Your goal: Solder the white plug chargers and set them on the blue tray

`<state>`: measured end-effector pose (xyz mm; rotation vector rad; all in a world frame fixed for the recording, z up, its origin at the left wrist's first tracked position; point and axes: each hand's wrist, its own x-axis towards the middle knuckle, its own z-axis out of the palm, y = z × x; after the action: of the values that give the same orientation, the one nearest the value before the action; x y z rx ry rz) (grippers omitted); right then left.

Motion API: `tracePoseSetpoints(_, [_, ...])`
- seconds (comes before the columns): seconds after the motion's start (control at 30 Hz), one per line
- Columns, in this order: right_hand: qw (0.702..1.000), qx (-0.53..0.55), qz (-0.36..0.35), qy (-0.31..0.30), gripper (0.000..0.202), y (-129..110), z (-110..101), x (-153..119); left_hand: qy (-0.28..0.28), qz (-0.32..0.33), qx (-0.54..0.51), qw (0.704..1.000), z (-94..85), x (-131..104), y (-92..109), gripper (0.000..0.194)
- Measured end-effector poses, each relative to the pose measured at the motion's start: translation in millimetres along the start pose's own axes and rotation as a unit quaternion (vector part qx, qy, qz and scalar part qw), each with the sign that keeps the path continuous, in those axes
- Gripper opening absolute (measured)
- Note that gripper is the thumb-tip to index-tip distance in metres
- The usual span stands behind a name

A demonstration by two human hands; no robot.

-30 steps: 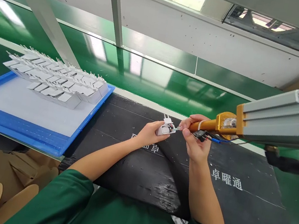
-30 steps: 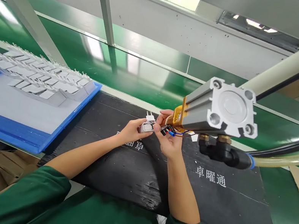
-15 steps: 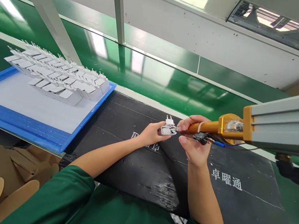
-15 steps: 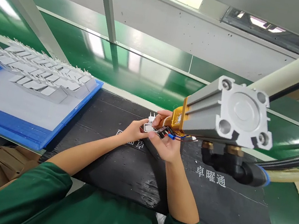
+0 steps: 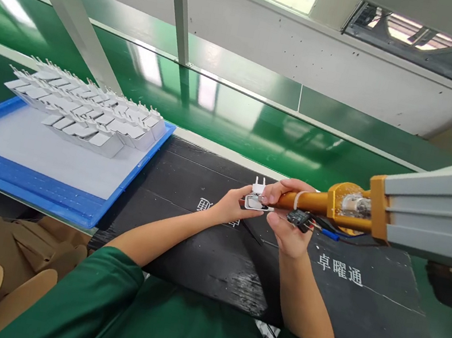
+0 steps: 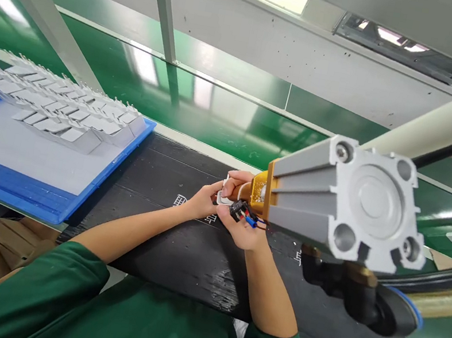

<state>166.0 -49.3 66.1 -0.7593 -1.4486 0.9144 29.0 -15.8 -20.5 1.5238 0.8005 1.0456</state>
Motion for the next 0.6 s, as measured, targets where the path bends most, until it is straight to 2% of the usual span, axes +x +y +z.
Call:
tracePoseSetpoints(0.17, [0.998,0.042,-0.043,-0.006,0.051,-10,8,7,0.021,-0.021,0.04,0.999,-5.3,3,3,0.046])
tracePoseSetpoints(0.37, [0.999,0.037,-0.037,0.01,0.045,-8,0,17,0.076,-0.052,0.109,0.99,-34.7,12,8,0.04])
tracePoseSetpoints(0.47, [0.999,0.022,-0.034,0.002,0.045,-5,-7,18,0.071,-0.045,0.1,0.991,-46.6,13,16,0.042])
tracePoseSetpoints(0.6, [0.999,0.025,-0.044,-0.02,0.039,-5,-11,20,0.04,-0.055,0.046,0.997,-50.4,11,28,0.049])
